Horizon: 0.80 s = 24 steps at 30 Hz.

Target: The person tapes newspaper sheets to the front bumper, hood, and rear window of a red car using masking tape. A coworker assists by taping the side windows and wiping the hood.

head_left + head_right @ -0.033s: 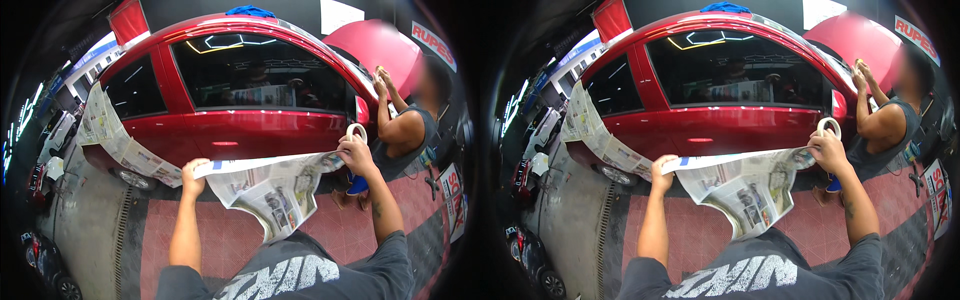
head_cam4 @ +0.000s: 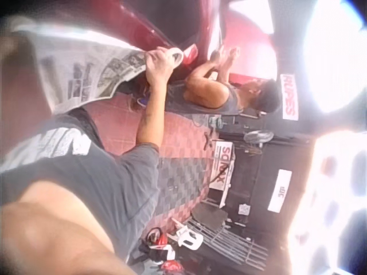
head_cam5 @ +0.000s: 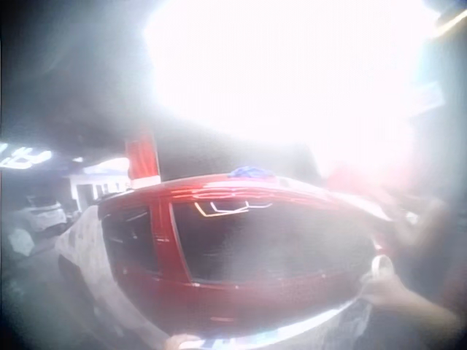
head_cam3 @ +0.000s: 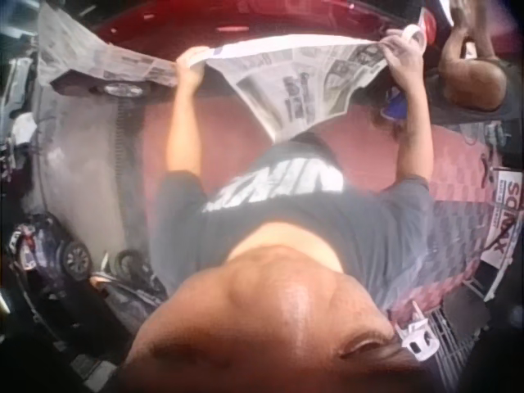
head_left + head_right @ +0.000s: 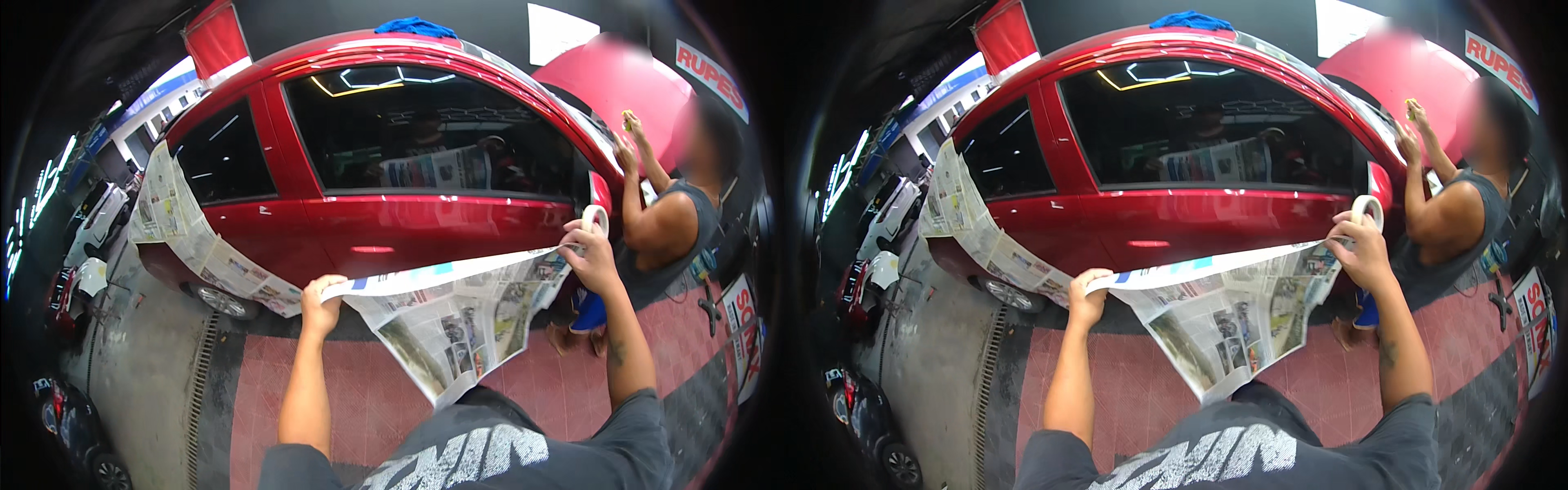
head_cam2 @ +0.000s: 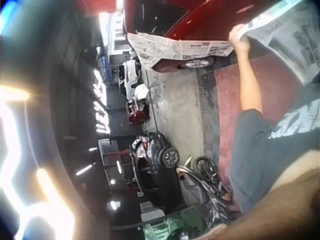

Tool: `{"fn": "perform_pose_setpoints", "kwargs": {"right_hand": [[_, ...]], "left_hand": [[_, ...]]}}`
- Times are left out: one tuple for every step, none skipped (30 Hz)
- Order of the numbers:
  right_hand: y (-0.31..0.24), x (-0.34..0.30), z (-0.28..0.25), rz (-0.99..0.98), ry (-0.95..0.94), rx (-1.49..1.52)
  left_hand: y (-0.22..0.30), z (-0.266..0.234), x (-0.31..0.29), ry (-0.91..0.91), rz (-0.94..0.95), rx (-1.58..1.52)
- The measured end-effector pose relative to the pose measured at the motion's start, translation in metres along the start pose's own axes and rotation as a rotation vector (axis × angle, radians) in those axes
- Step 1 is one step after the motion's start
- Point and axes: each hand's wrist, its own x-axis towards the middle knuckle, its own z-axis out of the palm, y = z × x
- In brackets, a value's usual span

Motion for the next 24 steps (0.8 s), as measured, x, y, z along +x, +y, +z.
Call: {"fn": "perform_pose_setpoints", "kwargs": {"right_hand": [[0.005, 0.024, 0.011, 0.021, 0.003, 0.040], [0.016, 0.042, 0.022, 0.049, 0.003, 0.076], [0.023, 0.063, 0.034, 0.075, -0.044, 0.118], [0.032, 0.085, 0.050, 0.064, -0.064, 0.186], [0.056, 0.070, 0.057, 0.066, -0.050, 0.228], [0.071, 0.075, 0.068, 0.054, -0.002, 0.285], [0.067, 0.086, 0.072, 0.027, 0.027, 0.282], [0.066, 0.098, 0.079, 0.027, 0.045, 0.337], [0.064, 0.119, 0.083, 0.079, 0.037, 0.329], [0.063, 0.140, 0.085, 0.133, 0.026, 0.319], [0.064, 0.167, 0.089, 0.123, 0.067, 0.375], [0.066, 0.194, 0.093, 0.114, 0.107, 0.431], [0.068, 0.221, 0.096, 0.105, 0.148, 0.486], [0.072, 0.241, 0.099, 0.074, 0.084, 0.378], [0.078, 0.257, 0.100, 0.057, 0.013, 0.270], [0.083, 0.273, 0.106, 0.036, -0.062, 0.172], [0.095, 0.285, 0.119, -0.017, 0.057, 0.103], [0.089, 0.301, 0.124, 0.019, 0.145, 0.091], [0.090, 0.314, 0.126, -0.039, 0.231, 0.027], [0.092, 0.327, 0.130, -0.095, 0.325, -0.031], [0.092, 0.337, 0.130, -0.110, 0.341, -0.143], [0.097, 0.349, 0.131, -0.098, 0.338, -0.209], [0.102, 0.360, 0.136, -0.099, 0.368, -0.226], [0.104, 0.374, 0.136, -0.114, 0.406, -0.245]], "left_hand": [[-0.011, -0.004, 0.019, 0.053, -0.011, 0.030], [-0.017, -0.004, 0.041, 0.097, -0.024, 0.054], [-0.023, -0.012, 0.069, 0.120, 0.203, 0.215], [-0.027, -0.016, 0.096, 0.145, 0.186, 0.253], [-0.028, 0.007, 0.086, 0.142, 0.137, 0.262], [-0.018, 0.012, 0.105, 0.154, 0.123, 0.287], [0.010, 0.017, 0.127, 0.132, 0.001, 0.198], [0.017, 0.015, 0.144, 0.132, 0.063, 0.196], [0.014, 0.013, 0.165, 0.123, 0.085, 0.191], [0.010, 0.010, 0.189, 0.110, 0.107, 0.185], [0.013, 0.006, 0.222, 0.136, 0.065, 0.193], [0.017, 0.002, 0.254, 0.161, 0.023, 0.199], [0.012, -0.002, 0.289, 0.212, 0.025, 0.146], [0.016, 0.002, 0.315, 0.259, 0.125, 0.191], [0.020, 0.005, 0.340, 0.239, 0.059, 0.132], [0.025, 0.001, 0.362, 0.225, -0.012, 0.083], [0.026, 0.003, 0.386, 0.204, 0.126, 0.174], [0.024, -0.003, 0.408, 0.200, 0.265, 0.265], [0.015, -0.010, 0.431, 0.166, 0.346, 0.331], [0.019, -0.014, 0.454, 0.115, 0.314, 0.270], [0.023, -0.018, 0.476, 0.088, 0.355, 0.284], [0.027, -0.021, 0.495, 0.061, 0.397, 0.299], [0.035, -0.020, 0.512, 0.073, 0.350, 0.293], [0.044, -0.021, 0.528, 0.097, 0.308, 0.285]]}}
